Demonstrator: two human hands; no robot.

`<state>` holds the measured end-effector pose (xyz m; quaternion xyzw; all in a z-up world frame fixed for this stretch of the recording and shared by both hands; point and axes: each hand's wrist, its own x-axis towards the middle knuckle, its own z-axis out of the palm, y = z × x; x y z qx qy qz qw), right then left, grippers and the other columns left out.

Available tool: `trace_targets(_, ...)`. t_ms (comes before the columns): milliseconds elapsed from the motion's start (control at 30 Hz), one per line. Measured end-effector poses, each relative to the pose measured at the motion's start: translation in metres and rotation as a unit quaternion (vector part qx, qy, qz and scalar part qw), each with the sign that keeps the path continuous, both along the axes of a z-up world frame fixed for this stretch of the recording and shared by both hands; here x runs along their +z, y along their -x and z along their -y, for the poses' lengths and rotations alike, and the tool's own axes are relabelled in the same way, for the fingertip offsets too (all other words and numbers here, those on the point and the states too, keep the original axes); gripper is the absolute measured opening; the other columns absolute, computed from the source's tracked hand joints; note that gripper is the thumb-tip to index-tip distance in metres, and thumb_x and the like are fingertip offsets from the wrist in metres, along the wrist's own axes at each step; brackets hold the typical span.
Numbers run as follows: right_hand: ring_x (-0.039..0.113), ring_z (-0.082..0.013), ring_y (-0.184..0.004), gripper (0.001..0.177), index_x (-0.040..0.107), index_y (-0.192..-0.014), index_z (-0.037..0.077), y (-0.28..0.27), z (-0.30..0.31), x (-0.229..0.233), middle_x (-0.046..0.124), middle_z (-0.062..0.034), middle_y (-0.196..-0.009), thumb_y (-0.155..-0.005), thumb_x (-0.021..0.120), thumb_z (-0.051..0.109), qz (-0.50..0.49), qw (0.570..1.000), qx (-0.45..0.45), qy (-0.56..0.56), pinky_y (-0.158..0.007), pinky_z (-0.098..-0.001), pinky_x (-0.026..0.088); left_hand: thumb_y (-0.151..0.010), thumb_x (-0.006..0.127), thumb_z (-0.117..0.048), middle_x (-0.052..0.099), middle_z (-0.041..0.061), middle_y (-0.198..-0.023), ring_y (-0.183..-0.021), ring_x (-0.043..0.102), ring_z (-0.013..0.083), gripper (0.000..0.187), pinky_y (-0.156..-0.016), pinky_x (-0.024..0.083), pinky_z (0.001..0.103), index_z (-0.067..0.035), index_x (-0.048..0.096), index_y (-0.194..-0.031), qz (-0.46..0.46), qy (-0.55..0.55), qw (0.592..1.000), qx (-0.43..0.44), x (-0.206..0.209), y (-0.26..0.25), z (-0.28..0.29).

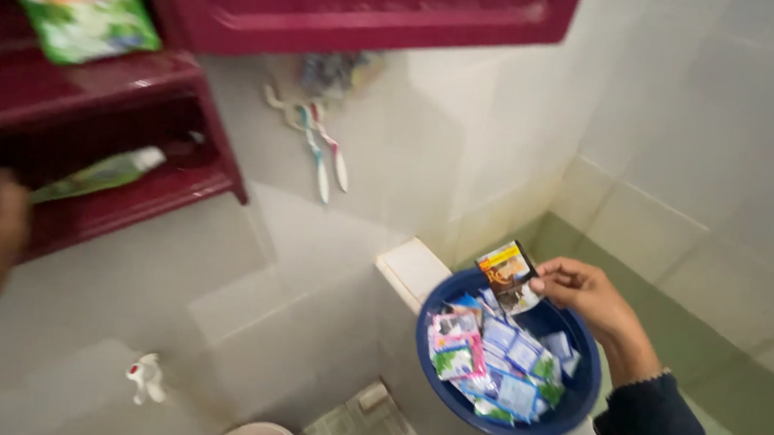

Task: Organizing and stocking various product sachets from a bucket into a wall-mounted plastic cabinet in a bathroom.

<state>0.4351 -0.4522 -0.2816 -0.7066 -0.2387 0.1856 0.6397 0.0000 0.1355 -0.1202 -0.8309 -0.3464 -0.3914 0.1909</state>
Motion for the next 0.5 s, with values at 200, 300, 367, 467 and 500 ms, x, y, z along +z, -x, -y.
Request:
trace_targets(200,0.077,-0.0250,-0.082,0.011,0.077,-0.093,0.002,0.045,-0.050,0.087,0.084,-0.0145,-0.089,-0.084,0.081,0.005,0.048,0.993,0.104,-0.019,-0.075,-0.0362,0.059,-0.085,0.066,-0.064,0.072,-0.003,-0.140,-0.112,0.058,0.0230,0.055,-0.086,0.044,0.035,-0.032,0.068,-0.130,-0.063,-0.314,0.923,0.214,0.094,0.004,0.136)
trace_targets(300,0.073,-0.0195,-0.083,0.013,0.080,-0.094,0.001,0.058,-0.085,0.112,0.081,-0.0099,-0.088,-0.082,0.083,0.005,0.128,0.983,0.116,-0.057,-0.074,-0.0317,0.056,-0.067,0.068,-0.052,0.069,0.006,-0.129,-0.107,0.060,0.0280,0.063,-0.076,0.046,0.042,-0.025,0.066,-0.123,-0.029,-0.257,0.945,0.201,0.106,-0.002,0.142)
trace_targets(367,0.054,-0.0178,-0.065,0.010,0.079,-0.089,-0.005,0.065,-0.108,0.123,0.070,-0.0111,-0.081,-0.083,0.083,0.003,0.139,0.974,0.149,-0.102,-0.055,-0.0326,0.042,-0.066,0.067,-0.044,0.065,0.009,-0.123,-0.102,0.058,0.0283,0.059,-0.071,0.045,0.044,-0.020,0.063,-0.120,-0.010,-0.238,0.959,0.154,0.108,-0.007,0.141)
trace_targets(467,0.057,-0.0243,-0.060,0.009,0.079,-0.091,-0.007,0.087,-0.149,0.159,0.068,-0.0162,-0.070,-0.084,0.082,-0.004,0.114,0.975,0.151,-0.118,-0.058,-0.0370,0.049,-0.067,0.067,-0.038,0.062,0.015,-0.129,-0.101,0.056,0.0312,0.057,-0.071,0.045,0.046,-0.019,0.062,-0.120,0.005,-0.226,0.965,0.133,0.108,-0.009,0.139)
trace_targets(500,0.057,-0.0243,-0.060,0.009,0.079,-0.091,-0.007,0.105,-0.161,0.177,0.068,-0.0162,-0.070,-0.084,0.082,-0.004,0.119,0.972,0.162,-0.125,-0.058,-0.0370,0.049,-0.067,0.067,-0.038,0.062,0.015,-0.129,-0.101,0.056,0.0312,0.057,-0.071,0.045,0.046,-0.019,0.062,-0.120,0.009,-0.233,0.962,0.145,0.107,-0.008,0.140)
